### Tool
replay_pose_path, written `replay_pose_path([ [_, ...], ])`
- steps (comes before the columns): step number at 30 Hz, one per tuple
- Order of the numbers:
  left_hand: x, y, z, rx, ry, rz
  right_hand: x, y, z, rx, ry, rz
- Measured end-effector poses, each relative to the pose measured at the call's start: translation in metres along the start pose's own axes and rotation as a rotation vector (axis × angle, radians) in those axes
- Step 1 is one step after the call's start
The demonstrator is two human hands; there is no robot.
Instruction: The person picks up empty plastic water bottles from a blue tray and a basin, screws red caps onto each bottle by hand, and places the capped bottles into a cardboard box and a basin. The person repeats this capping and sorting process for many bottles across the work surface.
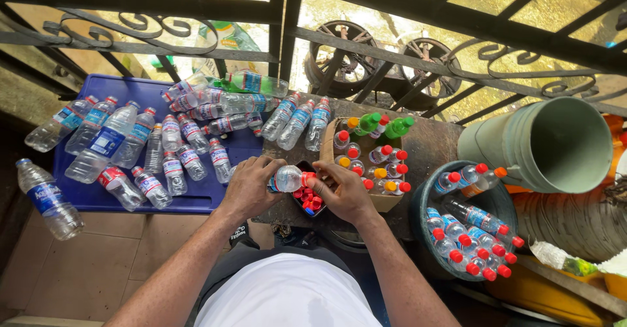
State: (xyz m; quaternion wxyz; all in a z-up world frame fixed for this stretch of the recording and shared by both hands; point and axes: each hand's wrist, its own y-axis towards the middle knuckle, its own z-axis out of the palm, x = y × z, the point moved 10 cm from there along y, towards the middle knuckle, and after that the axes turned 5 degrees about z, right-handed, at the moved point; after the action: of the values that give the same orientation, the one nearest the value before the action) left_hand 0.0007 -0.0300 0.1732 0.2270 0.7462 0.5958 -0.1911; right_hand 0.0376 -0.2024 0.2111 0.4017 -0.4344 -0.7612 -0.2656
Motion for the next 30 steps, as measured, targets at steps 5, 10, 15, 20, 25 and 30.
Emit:
replay_pose_path([
  [5,-0.04,0.017,-0.001,-0.026,-0.018,0.081,-0.011,-0.022,-0.021,-0.012,-0.175,0.083],
  [10,-0.086,0.037,0.012,-0.006,0.039,0.162,-0.041,-0.046,-0.052,-0.064,-0.265,0.313],
  [15,-0.122,0.063,0.04,0.091,0.043,0.221,-0.031,-0.085,-0.094,-0.222,-0.21,0.019],
  [20,-0.177,0.082,0.069,0.139,-0.048,0.433,-0.12,-0.125,-0.102,-0.246,0.315,0.671],
  [25,-0.218,0.107,0.094,0.226,-0.099,0.614,-0.1,-0.165,-0.148,-0.529,-0.068,0.637],
  [30,-0.25,0.108,0.125,0.375,-0.191,0.786,-0.068,-0.194,-0.158,-0.704,-0.479,0.539],
])
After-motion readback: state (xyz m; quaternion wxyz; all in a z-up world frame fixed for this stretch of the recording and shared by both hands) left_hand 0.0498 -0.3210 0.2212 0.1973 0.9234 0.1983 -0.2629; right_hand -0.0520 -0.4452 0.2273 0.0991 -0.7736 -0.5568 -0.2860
